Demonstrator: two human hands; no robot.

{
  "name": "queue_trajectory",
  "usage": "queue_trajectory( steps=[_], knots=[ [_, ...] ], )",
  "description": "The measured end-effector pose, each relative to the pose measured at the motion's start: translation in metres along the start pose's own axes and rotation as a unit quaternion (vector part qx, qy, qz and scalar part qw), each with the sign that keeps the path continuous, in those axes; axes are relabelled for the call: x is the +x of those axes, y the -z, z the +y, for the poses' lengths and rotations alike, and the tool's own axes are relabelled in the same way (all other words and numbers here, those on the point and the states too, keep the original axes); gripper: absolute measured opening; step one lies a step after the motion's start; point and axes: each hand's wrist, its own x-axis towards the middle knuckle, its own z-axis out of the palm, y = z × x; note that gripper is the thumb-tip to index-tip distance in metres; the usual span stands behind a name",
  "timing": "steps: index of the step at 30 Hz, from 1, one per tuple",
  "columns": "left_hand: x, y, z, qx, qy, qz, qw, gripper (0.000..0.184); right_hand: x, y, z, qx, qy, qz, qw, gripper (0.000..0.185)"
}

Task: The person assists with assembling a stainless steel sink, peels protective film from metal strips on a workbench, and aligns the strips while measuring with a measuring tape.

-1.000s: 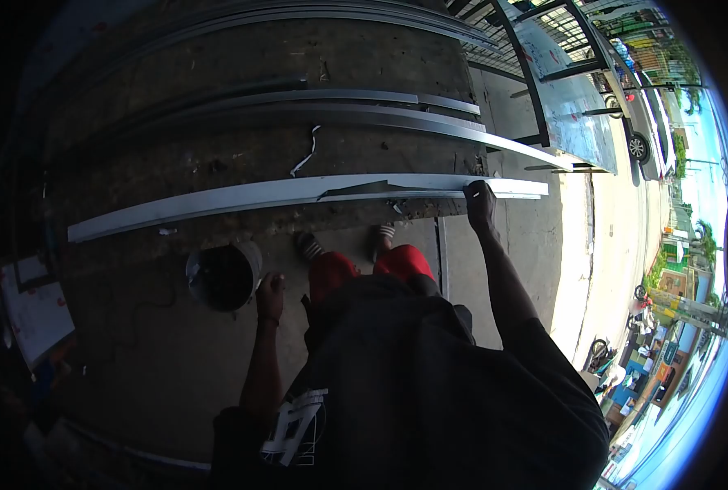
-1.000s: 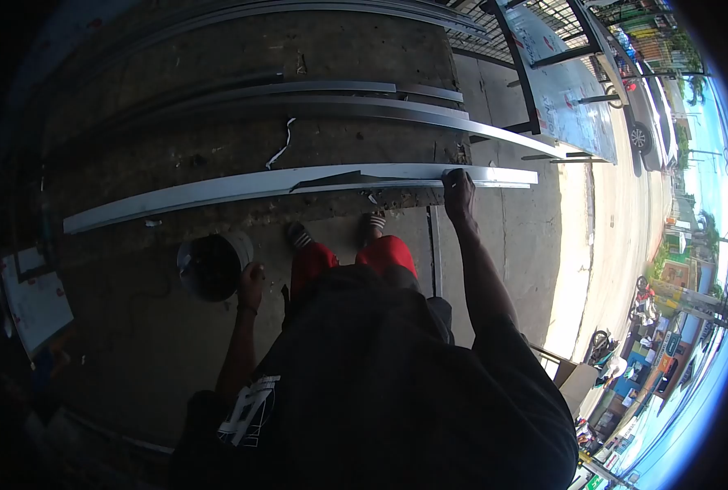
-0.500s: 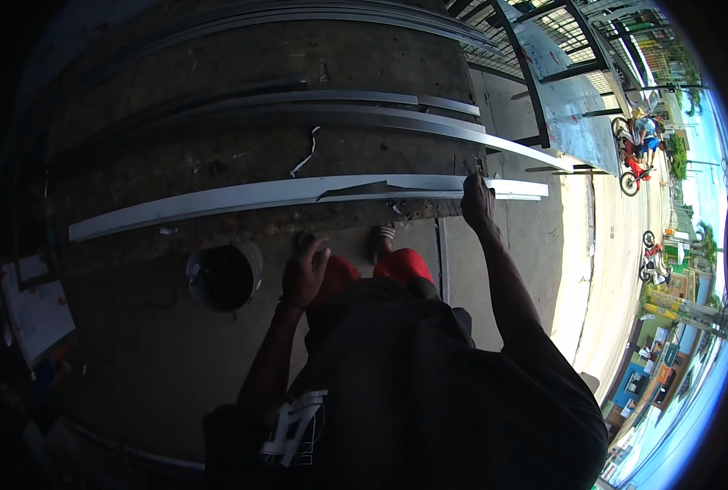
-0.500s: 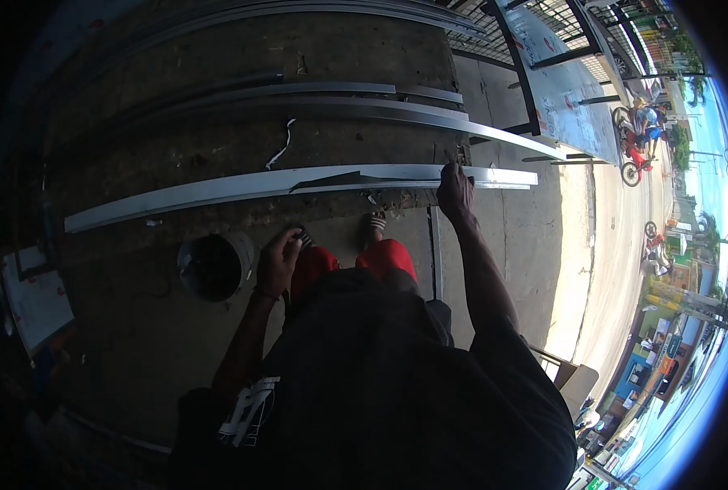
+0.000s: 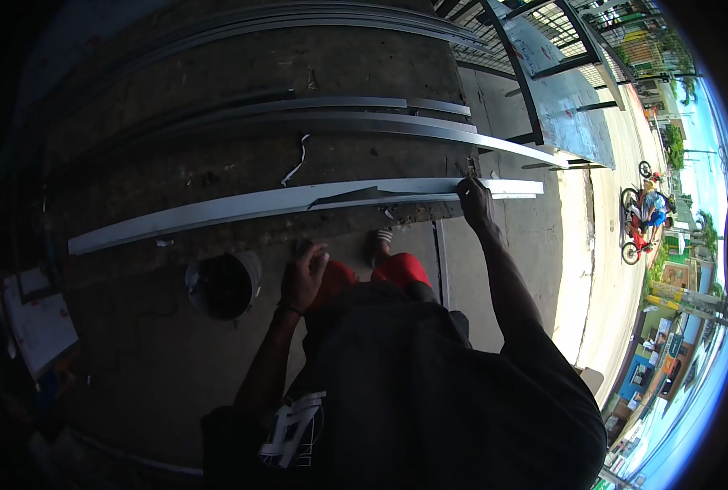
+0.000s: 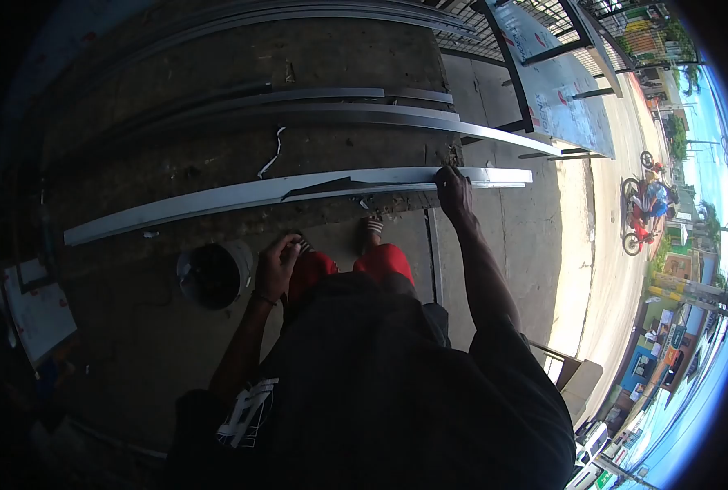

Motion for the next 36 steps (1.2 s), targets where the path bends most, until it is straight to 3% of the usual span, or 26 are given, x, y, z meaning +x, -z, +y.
queue_trajectory(
  steps=[6, 10, 13, 17, 21, 24, 25, 26, 27, 28, 29, 30, 32, 34, 36],
  knots=[
    [-0.006, 0.009, 0.004, -0.013, 0.02, 0.029, 0.999, 0.028, 0.003, 0.005, -0.002, -0.177, 0.058, -0.068, 0.98, 0.008],
    [0.005, 0.003, 0.012, -0.02, 0.029, 0.038, 0.999, 0.031, 0.0, -0.002, 0.002, -0.184, 0.046, -0.07, 0.979, 0.011],
    [0.016, -0.006, 0.014, 0.017, 0.006, 0.082, 0.997, 0.034, 0.003, -0.001, -0.002, -0.139, 0.004, -0.103, 0.985, 0.02],
    [0.035, -0.009, 0.022, 0.023, -0.006, 0.136, 0.99, 0.037, 0.015, 0.013, -0.029, -0.042, 0.003, -0.032, 0.999, 0.009],
    [0.045, -0.004, 0.023, 0.014, 0.002, 0.112, 0.994, 0.03, 0.016, 0.023, -0.063, 0.094, -0.044, -0.051, 0.993, 0.008],
    [0.048, -0.006, 0.031, -0.048, -0.017, 0.086, 0.995, 0.025, -0.002, 0.015, -0.116, 0.156, -0.006, -0.091, 0.984, 0.007],
    [0.048, -0.011, 0.028, -0.127, 0.024, 0.057, 0.99, 0.025, -0.01, 0.012, -0.142, 0.171, 0.035, -0.117, 0.978, 0.007],
    [0.047, -0.014, 0.027, -0.205, 0.067, 0.027, 0.976, 0.027, -0.018, 0.015, -0.179, 0.201, 0.017, -0.173, 0.964, 0.006],
    [0.043, -0.014, 0.029, -0.203, 0.068, 0.026, 0.976, 0.027, -0.026, -0.003, -0.191, 0.236, 0.129, -0.154, 0.951, 0.007],
    [0.037, -0.012, 0.034, -0.288, 0.101, 0.04, 0.951, 0.027, -0.035, -0.01, -0.218, 0.22, 0.13, -0.171, 0.952, 0.008],
    [0.031, -0.012, 0.037, -0.369, 0.133, 0.053, 0.918, 0.026, -0.04, -0.017, -0.237, 0.226, 0.193, -0.171, 0.939, 0.011],
    [0.022, -0.01, 0.035, -0.366, 0.133, 0.048, 0.92, 0.026, -0.043, -0.03, -0.25, 0.223, 0.247, -0.163, 0.929, 0.014],
    [-0.001, -0.001, 0.025, -0.346, 0.138, 0.211, 0.904, 0.028, -0.042, -0.047, -0.27, 0.245, 0.297, -0.188, 0.904, 0.019],
    [-0.025, 0.011, 0.015, -0.304, 0.191, 0.241, 0.902, 0.027, -0.044, -0.054, -0.286, 0.198, 0.298, -0.235, 0.904, 0.023],
    [-0.045, 0.018, -0.01, -0.263, 0.244, 0.209, 0.91, 0.025, -0.044, -0.052, -0.294, 0.201, 0.316, -0.205, 0.904, 0.025]
  ],
)
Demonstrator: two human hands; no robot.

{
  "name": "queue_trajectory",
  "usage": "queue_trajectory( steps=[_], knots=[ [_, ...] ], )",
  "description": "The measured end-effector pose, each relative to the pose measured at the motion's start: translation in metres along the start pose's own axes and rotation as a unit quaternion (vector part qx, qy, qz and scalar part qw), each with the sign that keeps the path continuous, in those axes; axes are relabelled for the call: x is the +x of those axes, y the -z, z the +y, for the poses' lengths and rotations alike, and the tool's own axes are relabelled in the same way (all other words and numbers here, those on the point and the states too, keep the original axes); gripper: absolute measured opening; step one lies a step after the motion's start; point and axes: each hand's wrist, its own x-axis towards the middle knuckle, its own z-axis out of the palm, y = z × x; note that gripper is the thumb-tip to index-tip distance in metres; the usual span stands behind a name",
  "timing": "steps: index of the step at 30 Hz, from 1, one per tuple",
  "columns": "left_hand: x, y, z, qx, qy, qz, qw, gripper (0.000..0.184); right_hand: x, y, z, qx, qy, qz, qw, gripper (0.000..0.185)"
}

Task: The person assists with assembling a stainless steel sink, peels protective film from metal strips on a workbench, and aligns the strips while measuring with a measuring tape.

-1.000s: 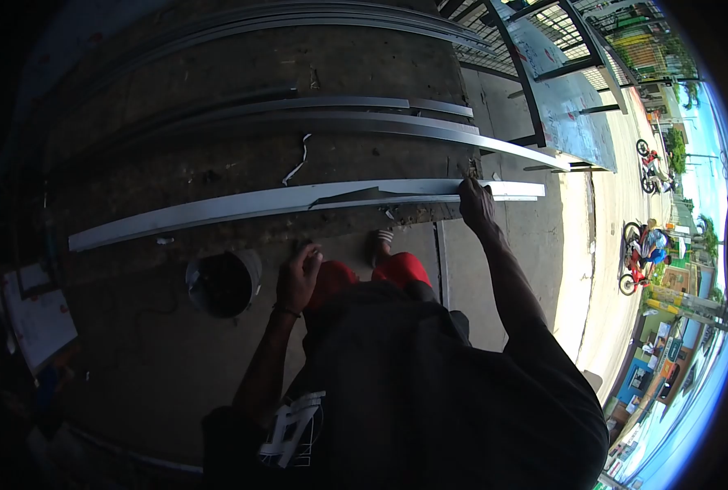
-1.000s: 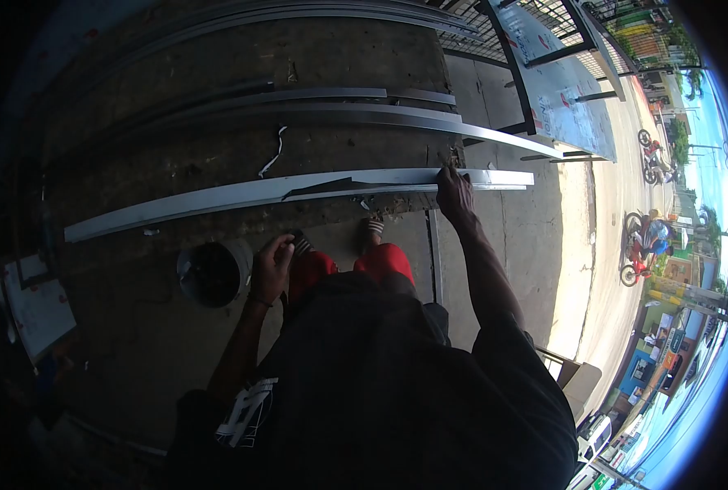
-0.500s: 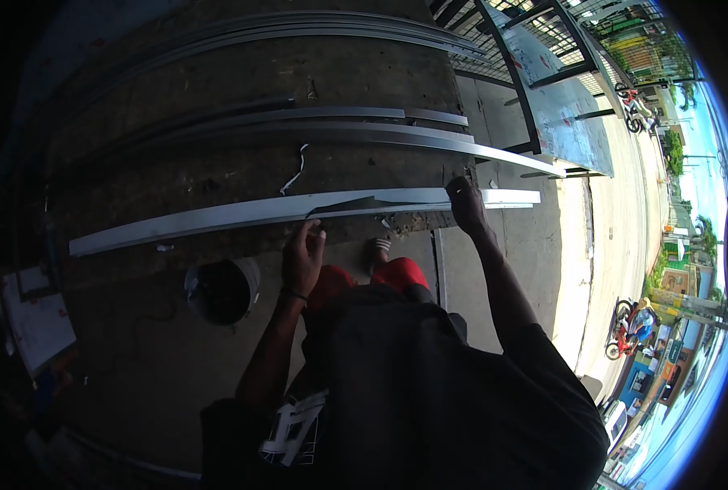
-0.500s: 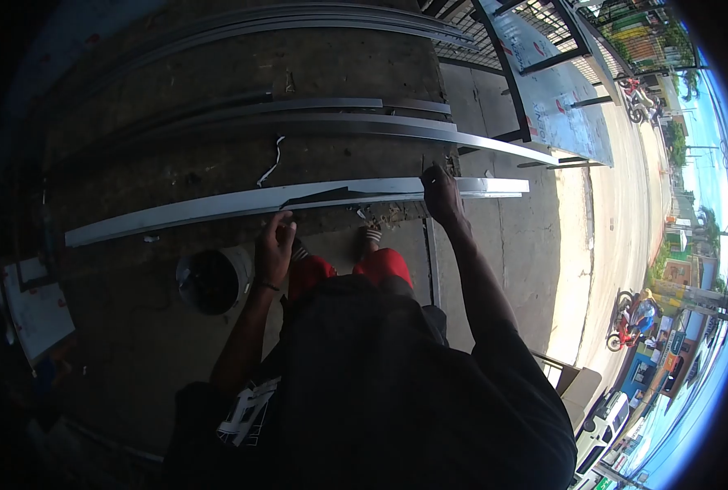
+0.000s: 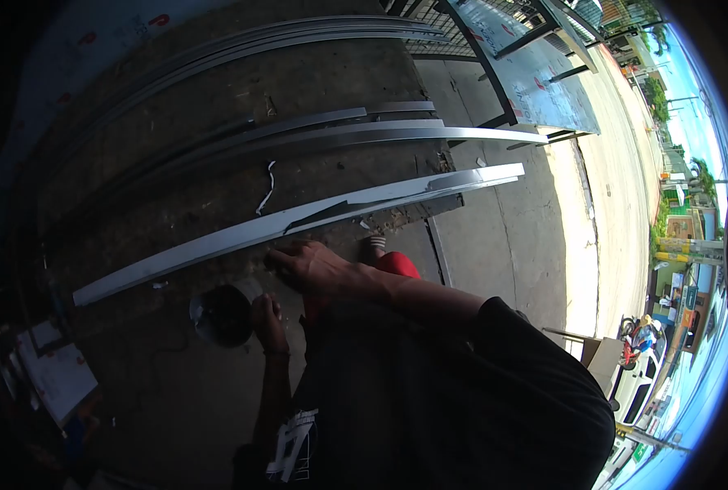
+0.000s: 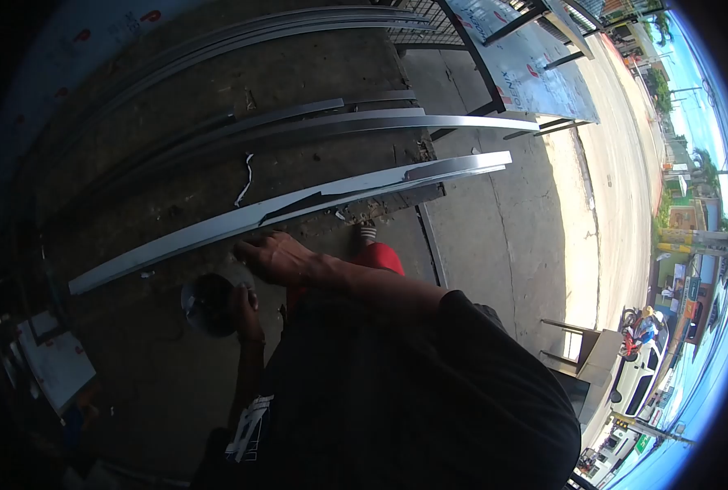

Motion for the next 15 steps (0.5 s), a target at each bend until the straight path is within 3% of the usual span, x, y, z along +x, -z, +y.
queue_trajectory(
  steps=[2, 5, 7, 10, 12, 15],
  knots=[
    [0.003, 0.022, -0.029, 0.037, 0.002, -0.03, 0.999, 0.023, -0.005, 0.009, 0.006, -0.007, 0.031, 0.018, 0.999, 0.028],
    [-0.002, 0.031, -0.036, 0.118, -0.006, -0.075, 0.99, 0.019, -0.026, 0.027, 0.034, -0.095, 0.07, 0.12, 0.986, 0.034],
    [-0.004, 0.023, -0.021, 0.167, -0.016, -0.103, 0.98, 0.019, -0.056, 0.046, 0.064, -0.082, -0.043, 0.099, 0.991, 0.036],
    [-0.01, -0.013, 0.011, 0.208, -0.012, -0.168, 0.963, 0.019, -0.104, 0.089, 0.089, -0.065, -0.215, 0.168, 0.96, 0.026],
    [-0.005, -0.039, 0.018, 0.296, -0.204, -0.176, 0.916, 0.02, -0.144, 0.114, 0.112, -0.063, -0.289, 0.228, 0.928, 0.021],
    [-0.001, -0.079, 0.044, 0.36, -0.149, -0.211, 0.896, 0.019, -0.206, 0.141, 0.15, -0.044, -0.382, 0.364, 0.849, 0.02]
  ],
)
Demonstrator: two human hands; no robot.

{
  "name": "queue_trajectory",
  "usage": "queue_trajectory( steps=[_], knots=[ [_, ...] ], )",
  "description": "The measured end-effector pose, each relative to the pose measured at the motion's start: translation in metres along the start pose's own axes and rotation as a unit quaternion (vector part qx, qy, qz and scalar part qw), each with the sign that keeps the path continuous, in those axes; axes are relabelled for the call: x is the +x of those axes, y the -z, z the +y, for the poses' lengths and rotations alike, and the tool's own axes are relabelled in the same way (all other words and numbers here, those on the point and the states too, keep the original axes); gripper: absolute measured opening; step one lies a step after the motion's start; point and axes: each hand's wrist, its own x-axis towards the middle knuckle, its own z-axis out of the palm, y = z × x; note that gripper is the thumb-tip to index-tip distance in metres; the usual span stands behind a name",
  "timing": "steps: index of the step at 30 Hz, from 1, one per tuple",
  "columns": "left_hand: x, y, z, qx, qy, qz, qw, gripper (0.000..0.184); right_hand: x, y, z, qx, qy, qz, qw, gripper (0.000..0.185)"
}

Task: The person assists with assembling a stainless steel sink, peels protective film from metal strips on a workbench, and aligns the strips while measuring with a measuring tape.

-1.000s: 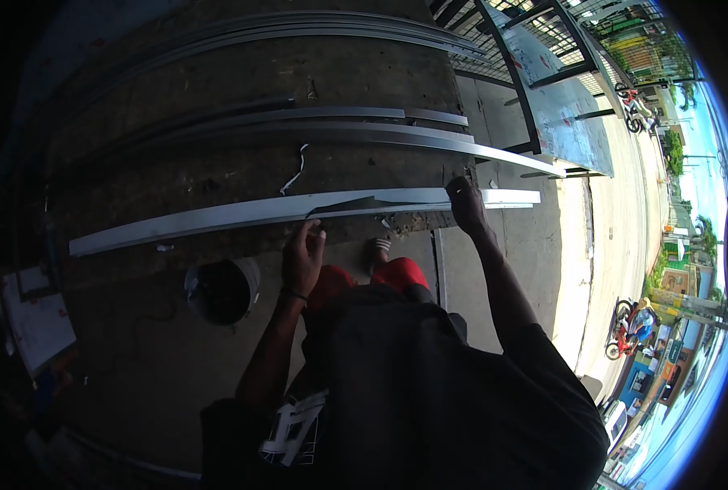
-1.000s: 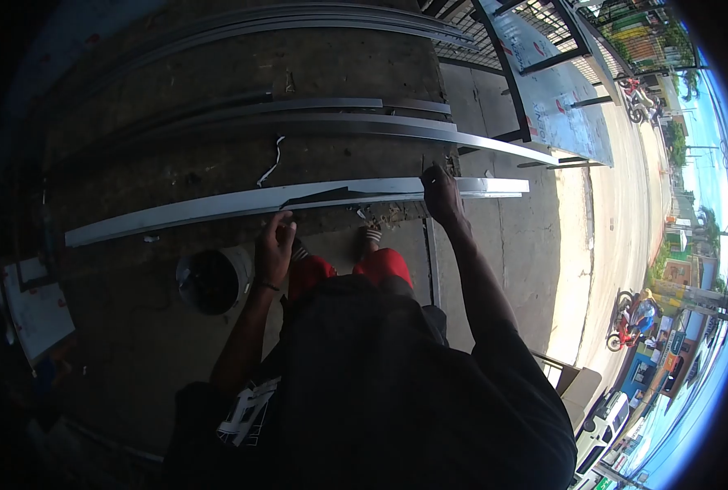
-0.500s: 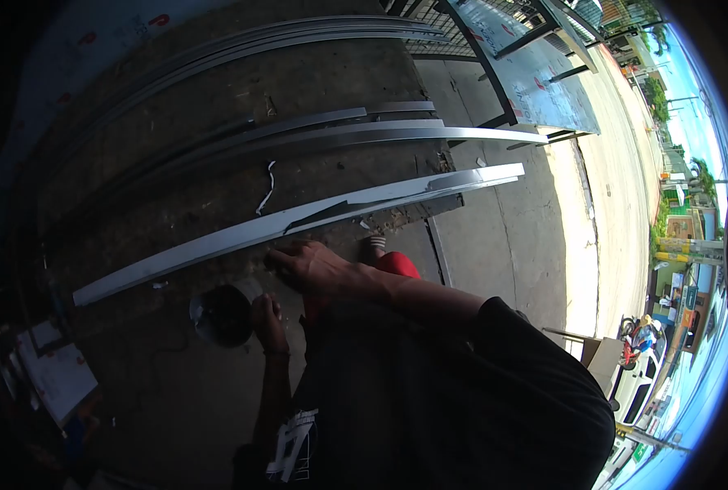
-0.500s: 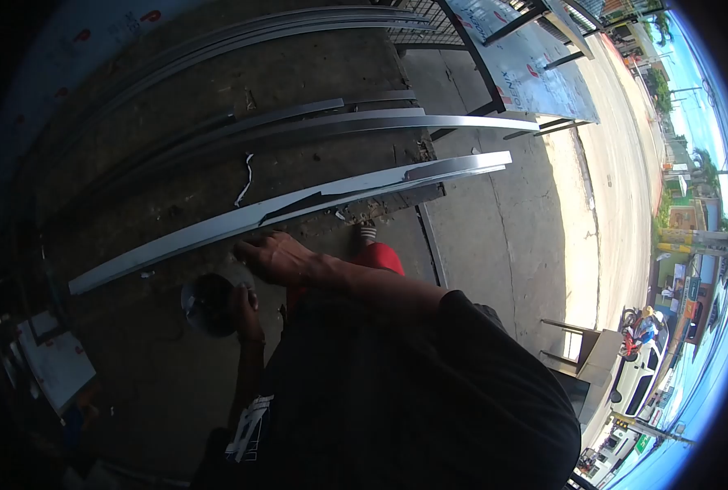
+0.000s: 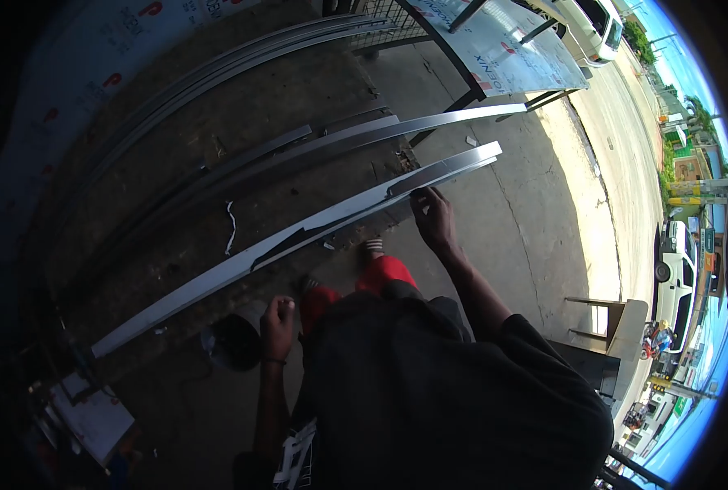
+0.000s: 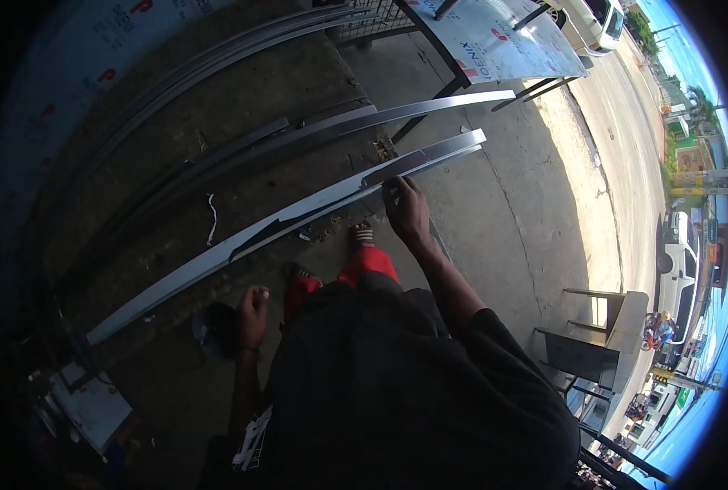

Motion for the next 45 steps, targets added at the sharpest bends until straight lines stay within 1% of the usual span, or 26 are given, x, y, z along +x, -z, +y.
queue_trajectory(
  steps=[2, 3, 4, 6, 10, 12, 13, 14, 16, 17, 18, 19, 20, 21, 22, 24, 25, 27, 28, 30, 31, 32, 34, 36, 38, 45],
  knots=[
    [0.022, -0.012, 0.018, 0.021, 0.008, -0.034, 0.999, 0.02, 0.008, 0.021, 0.043, 0.026, -0.084, 0.042, 0.995, 0.02],
    [0.032, -0.018, 0.028, 0.034, 0.017, -0.067, 0.997, 0.02, 0.011, 0.03, 0.057, 0.029, -0.09, 0.059, 0.994, 0.021],
    [0.041, -0.027, 0.036, 0.044, 0.026, -0.06, 0.997, 0.02, 0.013, 0.034, 0.072, 0.032, -0.095, 0.072, 0.992, 0.021],
    [0.055, -0.05, 0.061, 0.061, -0.194, 0.024, 0.979, 0.02, 0.02, 0.041, 0.082, 0.042, -0.094, 0.052, 0.993, 0.02],
    [0.064, -0.064, 0.104, 0.148, -0.116, 0.097, 0.977, 0.022, 0.029, 0.032, 0.064, 0.079, -0.044, -0.003, 0.996, 0.017],
    [0.068, -0.068, 0.1, -0.036, -0.011, 0.184, 0.982, 0.021, 0.03, 0.022, 0.049, 0.113, 0.044, -0.067, 0.99, 0.015],
    [0.072, -0.064, 0.084, -0.146, 0.022, 0.192, 0.97, 0.02, 0.03, 0.013, 0.043, 0.133, 0.076, -0.092, 0.984, 0.016],
    [0.076, -0.065, 0.077, -0.137, 0.027, 0.2, 0.97, 0.02, 0.031, 0.005, 0.036, 0.144, 0.075, -0.1, 0.982, 0.016],
    [0.076, -0.064, 0.069, -0.334, 0.11, 0.225, 0.909, 0.014, 0.03, -0.009, 0.022, 0.129, 0.155, -0.179, 0.963, 0.019],
    [0.074, -0.066, 0.073, -0.367, 0.162, 0.235, 0.886, 0.011, 0.031, -0.017, 0.017, 0.136, 0.154, -0.186, 0.961, 0.019],
    [0.074, -0.066, 0.068, -0.363, 0.167, 0.241, 0.885, 0.011, 0.033, -0.025, 0.013, 0.135, 0.208, -0.206, 0.946, 0.019],
    [0.075, -0.067, 0.06, -0.445, 0.194, 0.225, 0.845, 0.012, 0.036, -0.033, 0.008, 0.134, 0.262, -0.225, 0.929, 0.018],
    [0.075, -0.067, 0.059, -0.525, 0.219, 0.206, 0.796, 0.014, 0.039, -0.041, 0.002, 0.137, 0.262, -0.229, 0.928, 0.018],
    [0.075, -0.067, 0.057, -0.545, 0.233, 0.194, 0.782, 0.018, 0.042, -0.048, -0.003, 0.144, 0.276, -0.241, 0.919, 0.017],
    [0.074, -0.067, 0.054, -0.545, 0.235, 0.196, 0.781, 0.018, 0.045, -0.055, -0.01, 0.15, 0.291, -0.251, 0.911, 0.016],
    [0.073, -0.066, 0.058, -0.458, 0.202, 0.173, 0.849, 0.019, 0.049, -0.071, -0.022, 0.137, 0.301, -0.236, 0.914, 0.015],
    [0.074, -0.063, 0.059, -0.459, 0.205, 0.172, 0.847, 0.019, 0.051, -0.079, -0.028, 0.12, 0.308, -0.239, 0.913, 0.016],
    [0.08, -0.056, 0.058, -0.348, 0.177, 0.138, 0.91, 0.023, 0.054, -0.095, -0.036, 0.1, 0.315, -0.247, 0.911, 0.018],
    [0.085, -0.054, 0.058, -0.351, 0.181, 0.137, 0.909, 0.023, 0.054, -0.104, -0.039, 0.086, 0.326, -0.251, 0.907, 0.021],
    [0.096, -0.054, 0.063, -0.093, 0.12, 0.167, 0.974, 0.031, 0.053, -0.119, -0.041, 0.07, 0.335, -0.261, 0.903, 0.025],
    [0.1, -0.057, 0.067, -0.054, 0.078, 0.19, 0.977, 0.031, 0.052, -0.126, -0.04, 0.059, 0.347, -0.264, 0.898, 0.029],
    [0.102, -0.058, 0.073, -0.057, 0.084, 0.19, 0.977, 0.031, 0.051, -0.131, -0.04, 0.048, 0.359, -0.266, 0.894, 0.033],
    [0.107, -0.061, 0.081, -0.142, 0.091, 0.199, 0.966, 0.025, 0.047, -0.134, -0.04, 0.032, 0.359, -0.279, 0.89, 0.037],
    [0.112, -0.065, 0.074, -0.165, 0.092, 0.212, 0.959, 0.024, 0.047, -0.135, -0.041, 0.015, 0.358, -0.292, 0.887, 0.04],
    [0.114, -0.067, 0.07, -0.095, 0.096, 0.225, 0.965, 0.023, 0.048, -0.134, -0.042, 0.009, 0.34, -0.307, 0.889, 0.044],
    [0.118, -0.082, 0.071, -0.091, 0.103, 0.263, 0.955, 0.023, 0.049, -0.128, -0.046, -0.001, 0.337, -0.321, 0.885, 0.053]
  ],
)
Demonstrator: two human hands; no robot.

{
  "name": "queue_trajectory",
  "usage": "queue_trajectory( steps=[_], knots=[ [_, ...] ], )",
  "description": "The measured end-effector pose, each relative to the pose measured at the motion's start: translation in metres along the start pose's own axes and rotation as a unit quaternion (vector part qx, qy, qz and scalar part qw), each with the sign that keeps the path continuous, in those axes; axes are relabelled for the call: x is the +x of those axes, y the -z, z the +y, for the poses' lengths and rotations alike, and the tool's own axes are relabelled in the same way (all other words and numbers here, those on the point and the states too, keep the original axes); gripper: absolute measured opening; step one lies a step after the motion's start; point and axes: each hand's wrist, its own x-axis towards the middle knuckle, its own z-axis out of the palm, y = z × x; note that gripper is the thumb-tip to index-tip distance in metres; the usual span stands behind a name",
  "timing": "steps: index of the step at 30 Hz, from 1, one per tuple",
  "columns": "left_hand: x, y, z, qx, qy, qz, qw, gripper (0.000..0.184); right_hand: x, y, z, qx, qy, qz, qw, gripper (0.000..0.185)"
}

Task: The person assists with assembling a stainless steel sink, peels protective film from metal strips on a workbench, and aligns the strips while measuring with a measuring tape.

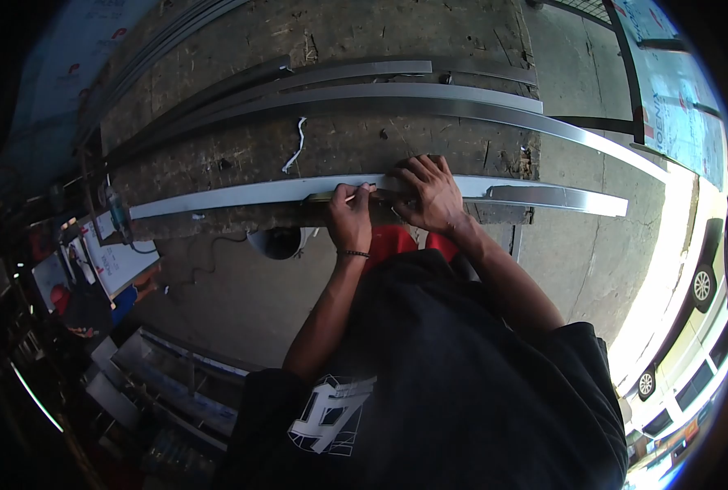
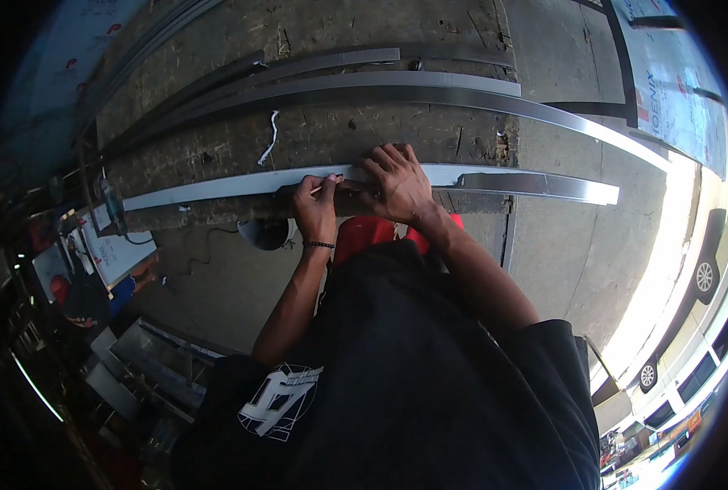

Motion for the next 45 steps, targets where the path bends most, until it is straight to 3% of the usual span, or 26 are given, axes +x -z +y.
queue_trajectory(
  steps=[24, 27, 29, 45],
  knots=[
    [-0.009, -0.015, -0.004, -0.046, -0.029, 0.082, 0.995, 0.024, -0.002, -0.001, 0.002, 0.003, 0.001, -0.002, 1.0, 0.056],
    [-0.009, -0.013, -0.001, 0.016, -0.014, 0.061, 0.998, 0.024, -0.003, -0.002, 0.004, -0.006, 0.007, 0.008, 1.0, 0.057],
    [-0.011, -0.013, -0.004, -0.085, -0.026, 0.074, 0.993, 0.021, -0.002, -0.003, 0.005, 0.009, 0.011, 0.01, 1.0, 0.057],
    [-0.015, -0.024, -0.003, -0.077, -0.014, 0.098, 0.992, 0.023, -0.001, -0.002, 0.003, 0.003, 0.005, 0.006, 1.0, 0.057]
  ],
)
